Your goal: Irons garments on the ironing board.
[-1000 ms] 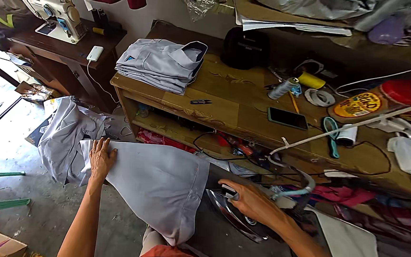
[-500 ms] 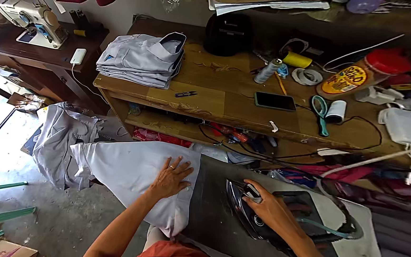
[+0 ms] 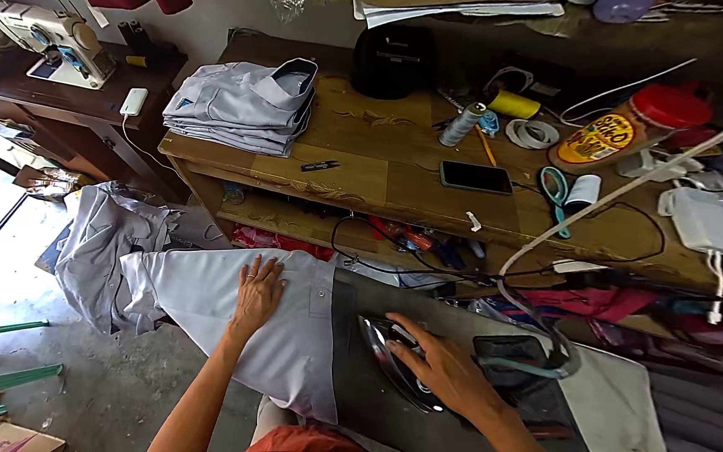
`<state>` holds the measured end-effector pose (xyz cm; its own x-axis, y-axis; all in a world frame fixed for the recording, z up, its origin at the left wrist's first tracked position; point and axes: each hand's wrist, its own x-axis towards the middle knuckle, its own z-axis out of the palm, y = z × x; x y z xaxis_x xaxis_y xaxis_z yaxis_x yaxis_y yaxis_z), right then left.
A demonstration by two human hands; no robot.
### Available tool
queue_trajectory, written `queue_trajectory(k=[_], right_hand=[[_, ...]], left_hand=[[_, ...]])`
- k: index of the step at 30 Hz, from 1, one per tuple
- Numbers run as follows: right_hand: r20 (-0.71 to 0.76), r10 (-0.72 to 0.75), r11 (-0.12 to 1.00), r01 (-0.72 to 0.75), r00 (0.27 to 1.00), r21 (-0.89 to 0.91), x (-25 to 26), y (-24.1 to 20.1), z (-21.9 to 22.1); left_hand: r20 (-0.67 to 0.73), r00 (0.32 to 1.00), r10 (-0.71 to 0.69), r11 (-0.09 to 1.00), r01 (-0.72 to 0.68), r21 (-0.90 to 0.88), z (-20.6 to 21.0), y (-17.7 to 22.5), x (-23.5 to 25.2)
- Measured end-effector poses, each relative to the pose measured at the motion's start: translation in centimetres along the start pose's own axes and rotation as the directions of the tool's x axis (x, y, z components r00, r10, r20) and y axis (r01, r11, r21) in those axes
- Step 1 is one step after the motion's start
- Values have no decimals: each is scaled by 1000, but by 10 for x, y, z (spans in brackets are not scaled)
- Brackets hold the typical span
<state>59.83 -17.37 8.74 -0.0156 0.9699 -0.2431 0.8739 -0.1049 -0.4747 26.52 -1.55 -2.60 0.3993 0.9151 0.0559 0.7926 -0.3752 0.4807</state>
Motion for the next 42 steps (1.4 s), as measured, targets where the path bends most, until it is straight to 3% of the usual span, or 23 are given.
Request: queue_trajectory(k=[6,9,13,19,25,31,34,37,39,40,42], right_hand=[[344,-112,988,140,932,-57,70,-98,12],[355,-103,983,150,929,-109,84,-110,22],[244,36,992,-4,969,-129,70,-80,12],[103,328,940,-314,939,-131,9,29,-35],[-141,608,792,-610,782,33,-44,137,-74],[-204,732,679,-718,650,151,-66,177,-70],[-266,694,703,-710,669,46,-73,170,-72],[-479,461,827,-558,747,-73,-62,140,-74],[-517,324,917,-398,792,-35,-32,107,-56],[-492,253,958,-288,833,5,-13,86,-39],[-393,57,998,-48,918,32,25,33,7]], left_hand=[[145,988,-50,997,42,59,-6,-38,22],[186,980,-75,995,62,71,-13,-54,34],[26,990,-137,991,137,-11,-29,-63,29],[-242,933,-266,964,265,-37,-77,-104,-35],[-379,735,-563,826,524,-209,-100,-133,-78],[-345,435,-832,553,597,-581,-88,-165,-101],[-234,321,-918,374,501,-781,-80,-169,-106],[-20,218,-976,107,398,-911,-76,-177,-111],[137,224,-965,-65,304,-951,-82,-178,-108],[162,250,-955,-96,255,-962,-86,-184,-103],[93,335,-937,-16,225,-974,-96,-197,-89]])
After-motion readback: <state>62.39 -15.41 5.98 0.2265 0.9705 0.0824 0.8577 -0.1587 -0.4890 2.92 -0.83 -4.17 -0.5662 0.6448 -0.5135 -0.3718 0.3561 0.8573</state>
